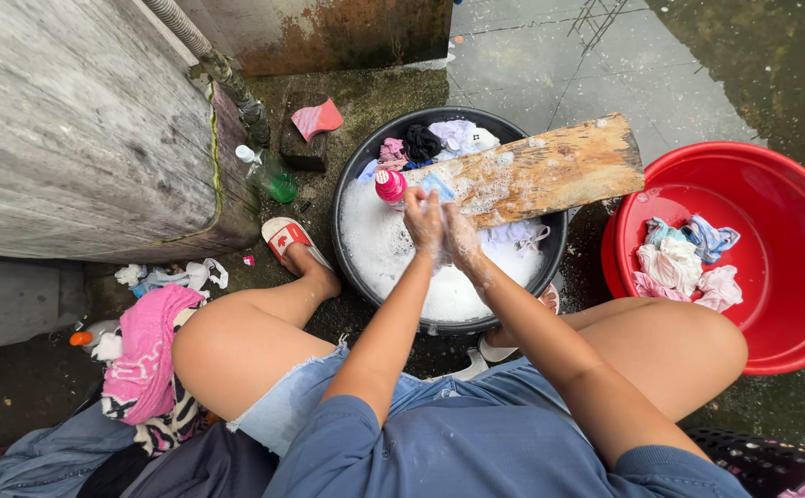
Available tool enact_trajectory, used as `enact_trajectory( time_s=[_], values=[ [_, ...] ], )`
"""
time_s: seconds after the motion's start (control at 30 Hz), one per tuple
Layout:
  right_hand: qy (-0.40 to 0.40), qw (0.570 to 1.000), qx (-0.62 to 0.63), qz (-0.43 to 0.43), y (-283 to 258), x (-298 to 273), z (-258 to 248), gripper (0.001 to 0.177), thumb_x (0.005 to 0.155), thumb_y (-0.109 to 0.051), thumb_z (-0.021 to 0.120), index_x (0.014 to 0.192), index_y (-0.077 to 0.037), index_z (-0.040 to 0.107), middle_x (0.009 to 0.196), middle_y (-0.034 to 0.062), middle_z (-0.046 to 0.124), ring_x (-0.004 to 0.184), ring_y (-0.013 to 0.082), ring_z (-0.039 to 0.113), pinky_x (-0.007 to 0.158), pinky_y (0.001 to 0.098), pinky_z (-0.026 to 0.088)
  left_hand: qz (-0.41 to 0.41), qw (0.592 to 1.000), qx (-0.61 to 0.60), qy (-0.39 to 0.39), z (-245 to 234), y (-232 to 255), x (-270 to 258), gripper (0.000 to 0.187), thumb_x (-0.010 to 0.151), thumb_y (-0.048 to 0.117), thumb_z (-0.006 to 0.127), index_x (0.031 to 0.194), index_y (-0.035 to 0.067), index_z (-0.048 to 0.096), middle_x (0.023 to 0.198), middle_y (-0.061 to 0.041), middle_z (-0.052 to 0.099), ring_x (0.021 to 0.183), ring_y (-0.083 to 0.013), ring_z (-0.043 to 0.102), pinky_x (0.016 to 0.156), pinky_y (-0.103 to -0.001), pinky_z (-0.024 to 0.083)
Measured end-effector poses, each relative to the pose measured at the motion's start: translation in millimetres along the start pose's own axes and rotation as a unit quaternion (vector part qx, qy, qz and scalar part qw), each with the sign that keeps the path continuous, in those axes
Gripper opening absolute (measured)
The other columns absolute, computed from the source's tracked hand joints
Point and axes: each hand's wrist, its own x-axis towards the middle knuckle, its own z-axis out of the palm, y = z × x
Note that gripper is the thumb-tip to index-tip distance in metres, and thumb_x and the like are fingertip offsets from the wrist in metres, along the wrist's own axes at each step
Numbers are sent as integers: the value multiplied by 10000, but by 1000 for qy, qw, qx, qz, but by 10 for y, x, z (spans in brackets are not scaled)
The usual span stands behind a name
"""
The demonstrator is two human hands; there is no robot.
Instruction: The person washes various pieces of clothing by hand in a soapy basin, scrubbing them against a wooden board and then rinsing them in the same basin before setting them aside.
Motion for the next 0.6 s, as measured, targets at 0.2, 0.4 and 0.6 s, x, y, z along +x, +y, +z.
enact_trajectory(
  time_s=[0.2,0.4,0.6],
  values=[
    [-80,978,-138,-134,-916,-605,1080,240,852,-124,797,1008,-45,632,897,46,636,781,115,612,656,250,536,-292,799,-437,-293,-214,276,-269,588,878,505,662,1196,23,552,1093,-161,639,972,-280,647,854,-424,579],
    [48,944,-127,-301,-704,-803,820,137,875,-101,773,854,-42,650,879,108,640,789,193,631,747,357,578,-283,702,-604,-250,-246,724,-732,846,796,648,646,1339,20,484,1252,-169,622,1120,-302,647,916,-450,600],
    [-40,491,-770,-406,-1129,-588,700,406,514,-89,833,914,-153,802,1275,197,632,1250,426,527,1023,684,340,-235,723,-422,-494,-174,193,-609,612,870,257,838,1362,108,504,1239,-61,625,1096,-193,650,836,-305,575]
  ],
)
